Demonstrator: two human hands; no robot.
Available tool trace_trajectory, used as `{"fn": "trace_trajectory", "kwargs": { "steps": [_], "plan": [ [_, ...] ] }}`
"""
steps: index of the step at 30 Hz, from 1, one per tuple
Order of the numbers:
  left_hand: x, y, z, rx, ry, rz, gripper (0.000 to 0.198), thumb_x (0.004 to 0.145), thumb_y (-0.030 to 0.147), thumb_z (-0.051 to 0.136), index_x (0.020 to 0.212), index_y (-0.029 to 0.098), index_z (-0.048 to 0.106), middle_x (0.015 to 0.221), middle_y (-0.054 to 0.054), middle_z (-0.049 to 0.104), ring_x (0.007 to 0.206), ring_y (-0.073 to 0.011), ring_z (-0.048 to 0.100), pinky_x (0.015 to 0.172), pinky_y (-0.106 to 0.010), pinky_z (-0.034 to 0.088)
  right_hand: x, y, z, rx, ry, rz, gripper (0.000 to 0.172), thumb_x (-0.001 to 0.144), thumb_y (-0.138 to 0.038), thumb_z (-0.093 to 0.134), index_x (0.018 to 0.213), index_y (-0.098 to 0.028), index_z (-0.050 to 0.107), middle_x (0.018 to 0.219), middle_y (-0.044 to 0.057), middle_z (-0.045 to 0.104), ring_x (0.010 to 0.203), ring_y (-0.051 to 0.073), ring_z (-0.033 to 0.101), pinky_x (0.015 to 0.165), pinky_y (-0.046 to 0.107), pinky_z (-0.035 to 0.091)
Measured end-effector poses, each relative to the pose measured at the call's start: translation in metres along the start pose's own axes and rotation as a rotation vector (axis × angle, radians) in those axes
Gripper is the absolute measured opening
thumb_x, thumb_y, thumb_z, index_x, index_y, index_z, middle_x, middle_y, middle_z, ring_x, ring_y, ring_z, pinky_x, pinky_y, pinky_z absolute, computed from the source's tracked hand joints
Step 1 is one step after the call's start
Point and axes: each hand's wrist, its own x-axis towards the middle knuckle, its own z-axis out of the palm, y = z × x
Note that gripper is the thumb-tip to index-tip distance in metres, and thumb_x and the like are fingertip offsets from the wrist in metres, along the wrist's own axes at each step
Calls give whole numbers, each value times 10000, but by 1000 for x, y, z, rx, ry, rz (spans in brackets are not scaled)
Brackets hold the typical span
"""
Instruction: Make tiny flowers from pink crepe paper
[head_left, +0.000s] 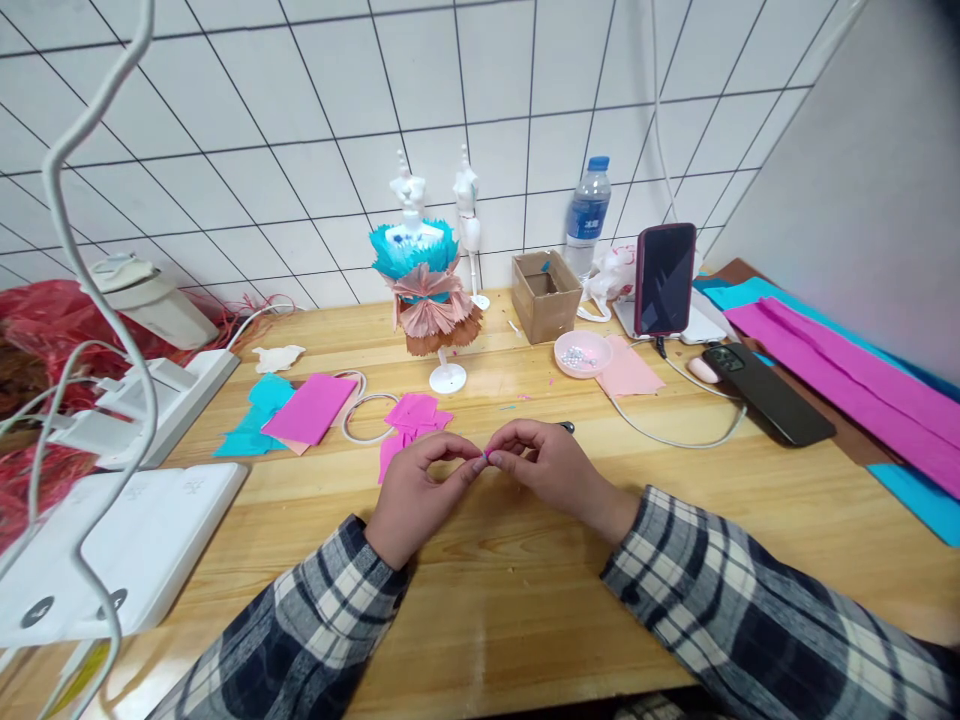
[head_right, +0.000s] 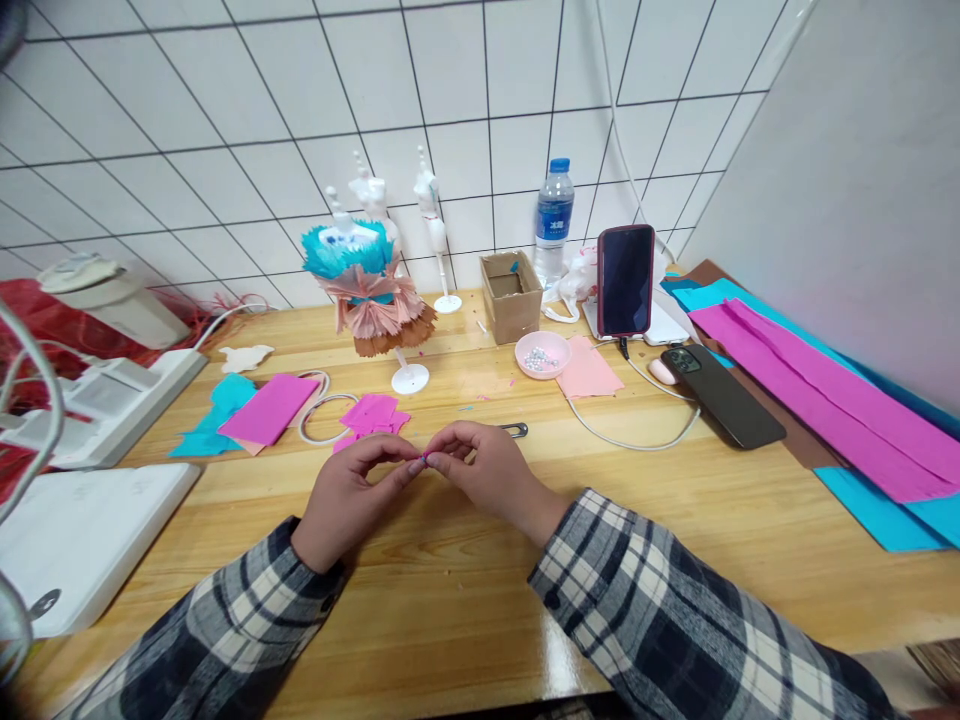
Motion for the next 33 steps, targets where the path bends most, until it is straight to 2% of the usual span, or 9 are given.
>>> {"fn": "trace_trajectory", "kwargs": {
  "steps": [6,11,16,19,23,29,33],
  "plan": [
    [-1,0,0,-21,-24,-47,170,776,331,658,736,166,641,747,-29,671,745,-167,616,735,-299,483,1,3,-4,-153,-12,-89,70,802,-225,629,819,-187,685,733,-3,679,621,106,554,564,223,403],
    [0,0,0,-199,-19,-87,214,748,330,685,882,172,634,870,-51,667,787,-169,626,711,-284,514,0,-1,-10,-340,44,-277,100,842,-232,607,831,-223,706,766,5,691,653,123,561,634,250,406],
    [0,0,-3,-23,-19,67,102,764,297,679,772,195,677,816,-40,669,823,-183,615,801,-323,483,-2,-2,-10,-421,54,-402,124,873,-252,581,843,-232,700,772,12,689,713,141,584,707,277,408],
    [0,1,-4,18,-10,110,104,784,293,660,739,200,651,791,-30,661,800,-175,609,784,-311,477,-1,0,-9,-430,20,-401,130,879,-256,573,848,-238,699,766,10,687,717,145,589,705,279,407],
    [0,0,-3,-6,-33,78,127,782,288,655,724,190,597,786,-24,645,789,-169,604,785,-308,477,0,0,-9,-447,9,-393,133,877,-246,573,844,-238,701,761,8,684,713,143,586,703,274,401],
    [1,-3,-1,2,-5,3,242,723,332,714,898,193,621,899,-42,664,877,-199,611,822,-340,468,-1,-2,-9,-441,25,-368,119,866,-239,591,846,-236,708,770,5,689,670,129,564,673,268,396],
    [2,-3,-1,12,-19,35,139,776,339,656,782,201,670,833,-38,678,844,-191,619,814,-328,468,-1,-1,-7,-385,29,-291,87,837,-256,621,836,-223,702,745,2,683,632,122,543,629,257,400]
  ]
}}
